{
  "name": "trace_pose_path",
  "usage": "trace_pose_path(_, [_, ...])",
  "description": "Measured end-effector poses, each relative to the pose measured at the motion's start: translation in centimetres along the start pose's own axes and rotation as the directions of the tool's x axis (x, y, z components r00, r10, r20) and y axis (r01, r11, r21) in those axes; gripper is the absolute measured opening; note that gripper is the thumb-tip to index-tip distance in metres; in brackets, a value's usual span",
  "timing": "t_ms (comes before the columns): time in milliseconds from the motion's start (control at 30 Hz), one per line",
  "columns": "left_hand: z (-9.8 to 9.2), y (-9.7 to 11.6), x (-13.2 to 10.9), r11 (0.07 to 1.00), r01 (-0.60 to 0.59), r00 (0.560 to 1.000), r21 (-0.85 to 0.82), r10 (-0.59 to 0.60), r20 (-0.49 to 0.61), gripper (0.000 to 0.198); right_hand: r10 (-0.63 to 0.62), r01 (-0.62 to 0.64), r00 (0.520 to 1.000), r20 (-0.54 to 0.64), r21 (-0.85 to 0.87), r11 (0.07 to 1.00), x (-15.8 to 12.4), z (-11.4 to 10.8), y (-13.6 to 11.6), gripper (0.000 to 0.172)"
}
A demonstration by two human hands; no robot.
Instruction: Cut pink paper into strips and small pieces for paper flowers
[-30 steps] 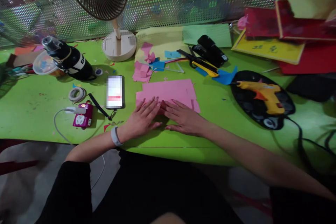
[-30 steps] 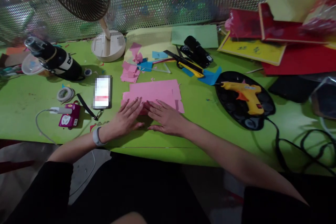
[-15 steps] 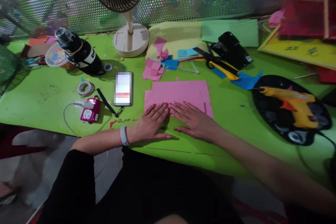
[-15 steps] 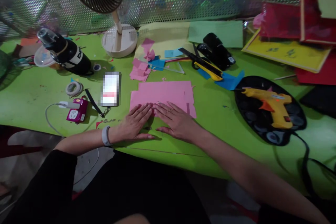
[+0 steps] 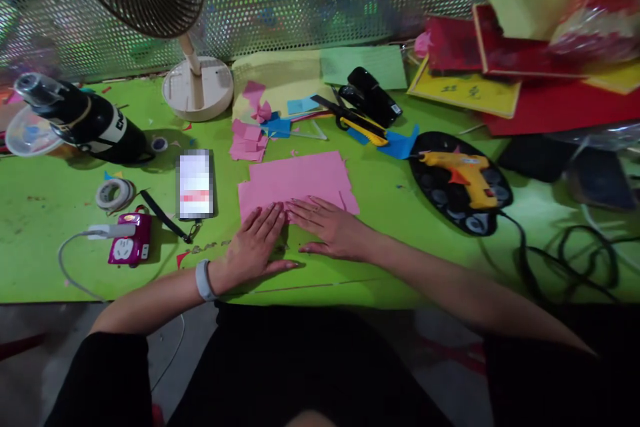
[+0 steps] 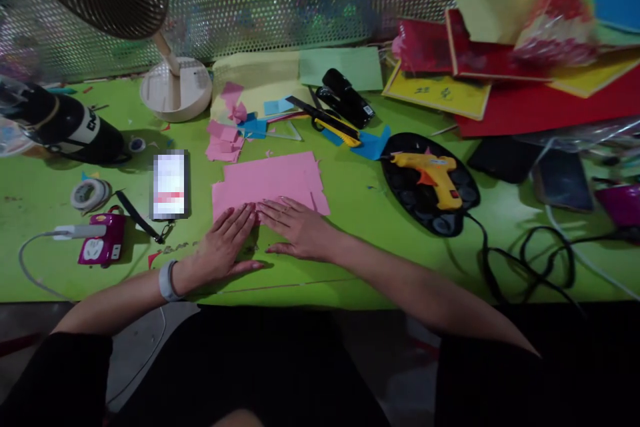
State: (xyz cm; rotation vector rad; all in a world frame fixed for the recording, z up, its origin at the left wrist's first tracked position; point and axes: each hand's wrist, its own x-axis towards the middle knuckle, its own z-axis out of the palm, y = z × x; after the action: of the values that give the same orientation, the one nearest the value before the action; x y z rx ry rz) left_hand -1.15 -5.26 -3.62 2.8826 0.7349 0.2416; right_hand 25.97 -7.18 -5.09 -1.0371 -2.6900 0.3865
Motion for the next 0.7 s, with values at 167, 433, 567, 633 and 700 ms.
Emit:
trace_pose_path(167, [-0.4, 0.6, 0.0, 1.000, 0.017, 0.998, 0.026, -0.018, 0.059, 0.107, -0.028, 0.030, 0.997, -0.072, 0.020, 0.999, -0.4, 0.5, 0.0, 0.085])
trace_pose_path(433, [-0.2, 1.0, -0.2, 0.999, 0.042, 0.993, 0.009, -0.043, 0.111, 0.106, -0.034, 0.036, 0.996, -0.085, 0.024, 0.999, -1.0, 1.1, 0.1, 0.084])
trace_pose_path(567, [-0.3, 1.2, -0.3, 0.999, 0.046, 0.993, 0.009, -0.046, 0.106, 0.107, -0.022, 0.024, 0.996, -0.086, 0.023, 0.999, -1.0, 1.0, -0.1, 0.083])
trace_pose_path(633, [-0.4, 1.2, -0.3, 0.999, 0.044, 0.993, 0.021, -0.046, 0.106, 0.107, -0.023, 0.025, 0.995, -0.098, 0.015, 1.000, -1.0, 1.0, -0.2, 0.084])
trace_pose_path(700, [-0.4, 1.2, -0.4, 0.999, 0.039, 0.993, 0.037, -0.043, 0.110, 0.106, -0.031, 0.031, 0.994, -0.108, 0.002, 1.000, -0.9, 0.8, -0.3, 0.085])
